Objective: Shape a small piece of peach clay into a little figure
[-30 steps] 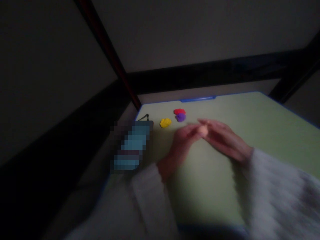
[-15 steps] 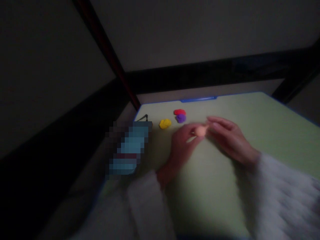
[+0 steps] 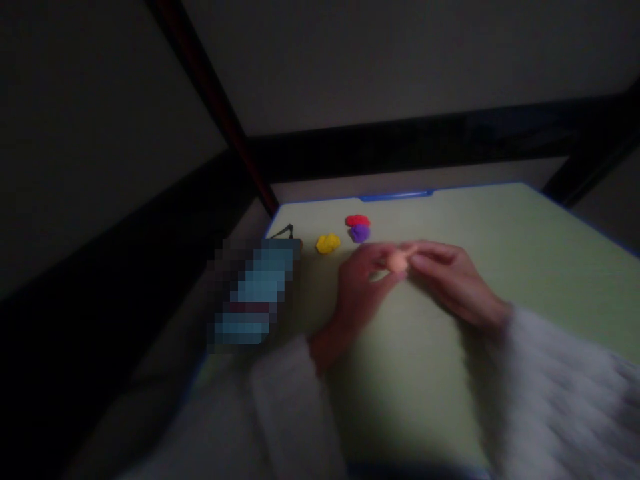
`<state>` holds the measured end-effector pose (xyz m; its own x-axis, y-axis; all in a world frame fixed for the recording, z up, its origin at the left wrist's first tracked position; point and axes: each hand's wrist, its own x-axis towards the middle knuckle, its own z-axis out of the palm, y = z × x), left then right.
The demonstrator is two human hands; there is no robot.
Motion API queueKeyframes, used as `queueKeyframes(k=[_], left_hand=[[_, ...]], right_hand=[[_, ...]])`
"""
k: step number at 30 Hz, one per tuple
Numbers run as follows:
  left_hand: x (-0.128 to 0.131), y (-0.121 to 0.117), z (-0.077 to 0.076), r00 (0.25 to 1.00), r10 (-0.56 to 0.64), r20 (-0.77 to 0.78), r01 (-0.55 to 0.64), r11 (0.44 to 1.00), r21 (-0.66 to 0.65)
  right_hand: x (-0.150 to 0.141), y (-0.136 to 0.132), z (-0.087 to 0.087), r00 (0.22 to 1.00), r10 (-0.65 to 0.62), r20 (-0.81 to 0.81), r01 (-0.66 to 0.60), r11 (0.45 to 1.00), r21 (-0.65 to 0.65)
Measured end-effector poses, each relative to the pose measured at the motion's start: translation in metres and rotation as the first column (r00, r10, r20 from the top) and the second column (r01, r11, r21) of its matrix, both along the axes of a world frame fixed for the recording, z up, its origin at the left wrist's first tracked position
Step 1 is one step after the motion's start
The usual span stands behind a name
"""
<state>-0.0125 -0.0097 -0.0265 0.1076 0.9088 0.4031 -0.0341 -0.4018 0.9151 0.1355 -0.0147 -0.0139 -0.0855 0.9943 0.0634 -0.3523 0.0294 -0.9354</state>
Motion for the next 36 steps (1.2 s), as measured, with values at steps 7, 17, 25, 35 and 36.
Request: queueKeyframes(k=[7, 17, 25, 35, 36], left_hand=[[-0.0012, 0.0015, -0.0024, 0.999, -0.013, -0.044, 0.015, 0.998, 0.054], [-0.0005, -0.0009, 0.0010, 0.999, -0.048, -0.007, 0.048, 0.998, 0.028], [-0.0012, -0.0003, -0.0009, 0.999, -0.046, -0.026, 0.046, 0.999, 0.004], [-0.0015, -0.0014, -0.0013, 0.996, -0.086, -0.031, 0.085, 0.996, -0.020], [-0.0017, -0.0014, -0.0018, 0.995, -0.098, -0.031, 0.097, 0.995, -0.021]], right_hand=[[0.0051, 0.0040, 0.0001, 0.983, -0.127, 0.129, 0.110, 0.985, 0.132], [0.0059, 0.0024, 0.0022, 0.998, -0.013, -0.060, 0.012, 1.000, -0.017], [0.0056, 0.0029, 0.0033, 1.000, -0.022, 0.016, 0.022, 0.999, 0.034], [0.0098, 0.0051, 0.0045, 0.983, 0.095, -0.159, -0.104, 0.993, -0.049], [0.0103, 0.0052, 0.0059, 0.979, 0.104, -0.177, -0.114, 0.992, -0.048]])
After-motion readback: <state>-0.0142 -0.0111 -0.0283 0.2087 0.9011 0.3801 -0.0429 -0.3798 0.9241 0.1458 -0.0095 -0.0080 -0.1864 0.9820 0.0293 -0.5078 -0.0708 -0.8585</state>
